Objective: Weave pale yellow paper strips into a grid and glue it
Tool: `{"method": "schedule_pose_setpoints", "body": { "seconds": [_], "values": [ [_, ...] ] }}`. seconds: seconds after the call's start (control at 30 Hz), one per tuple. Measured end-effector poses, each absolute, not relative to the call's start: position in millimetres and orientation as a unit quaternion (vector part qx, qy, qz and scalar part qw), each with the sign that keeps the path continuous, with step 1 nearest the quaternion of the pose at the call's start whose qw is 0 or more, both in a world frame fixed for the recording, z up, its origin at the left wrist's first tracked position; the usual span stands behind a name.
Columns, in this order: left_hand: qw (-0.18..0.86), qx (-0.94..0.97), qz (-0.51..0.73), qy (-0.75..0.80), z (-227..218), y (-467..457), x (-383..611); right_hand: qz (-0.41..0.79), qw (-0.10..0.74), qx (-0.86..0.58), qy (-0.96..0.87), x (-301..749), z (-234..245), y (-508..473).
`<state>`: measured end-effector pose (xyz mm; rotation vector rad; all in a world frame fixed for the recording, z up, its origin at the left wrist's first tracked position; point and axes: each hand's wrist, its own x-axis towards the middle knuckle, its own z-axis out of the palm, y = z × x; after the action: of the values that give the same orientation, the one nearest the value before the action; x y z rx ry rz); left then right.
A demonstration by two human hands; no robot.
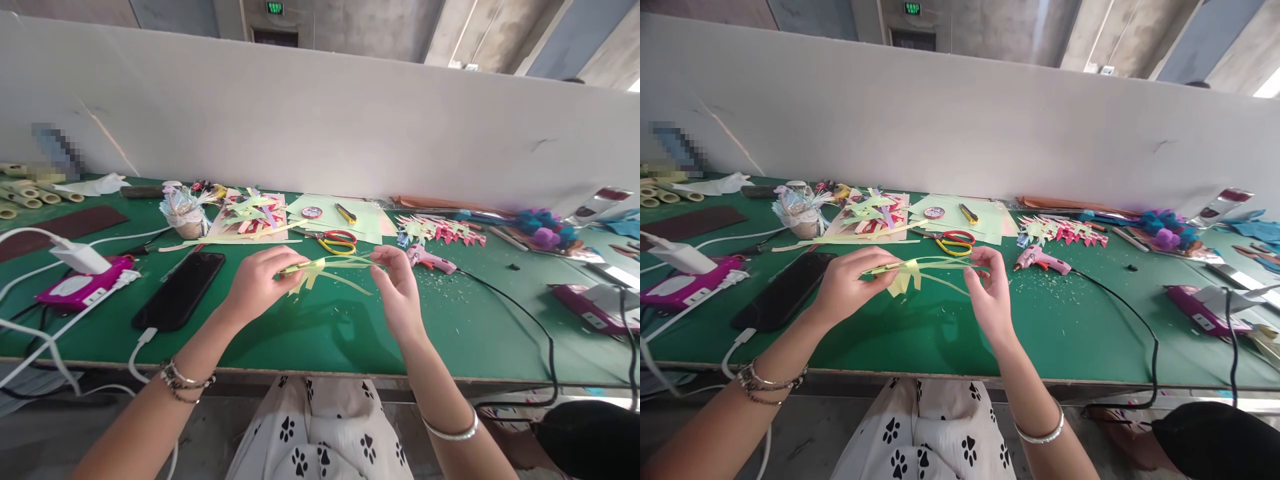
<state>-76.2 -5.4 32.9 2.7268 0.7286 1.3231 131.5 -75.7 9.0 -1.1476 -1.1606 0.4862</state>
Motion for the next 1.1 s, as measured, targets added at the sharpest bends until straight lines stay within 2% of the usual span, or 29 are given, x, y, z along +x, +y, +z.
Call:
{"method": "schedule_pose_setpoints", "body": {
  "seconds": [0.2,0.33,0.4,0.47,0.57,0.83,1.0,1.1],
  "values": [
    [-0.046,0.891,0.399,0.209,37,1,-82,0.161,0.635,-0.520,-0.548,134,9,-73],
    [-0.080,0.890,0.400,0.204,34,-1,-81,-0.020,0.585,-0.543,-0.602,127,4,-80],
    [-0.071,0.887,0.404,0.213,30,-4,-80,-0.113,0.557,-0.544,-0.618,120,1,-84],
    [-0.043,0.884,0.405,0.231,29,-7,-77,-0.159,0.538,-0.535,-0.631,115,1,-88],
    [0.008,0.880,0.397,0.262,31,-9,-74,-0.143,0.517,-0.534,-0.654,111,6,-89],
    [0.122,0.879,0.347,0.302,48,-5,-75,-0.008,0.476,-0.545,-0.690,123,22,-80],
    [0.131,0.881,0.332,0.309,46,5,-79,0.007,0.477,-0.557,-0.680,119,20,-76],
    [0.113,0.886,0.340,0.294,49,13,-77,-0.023,0.478,-0.571,-0.666,119,20,-74]
  ]
}}
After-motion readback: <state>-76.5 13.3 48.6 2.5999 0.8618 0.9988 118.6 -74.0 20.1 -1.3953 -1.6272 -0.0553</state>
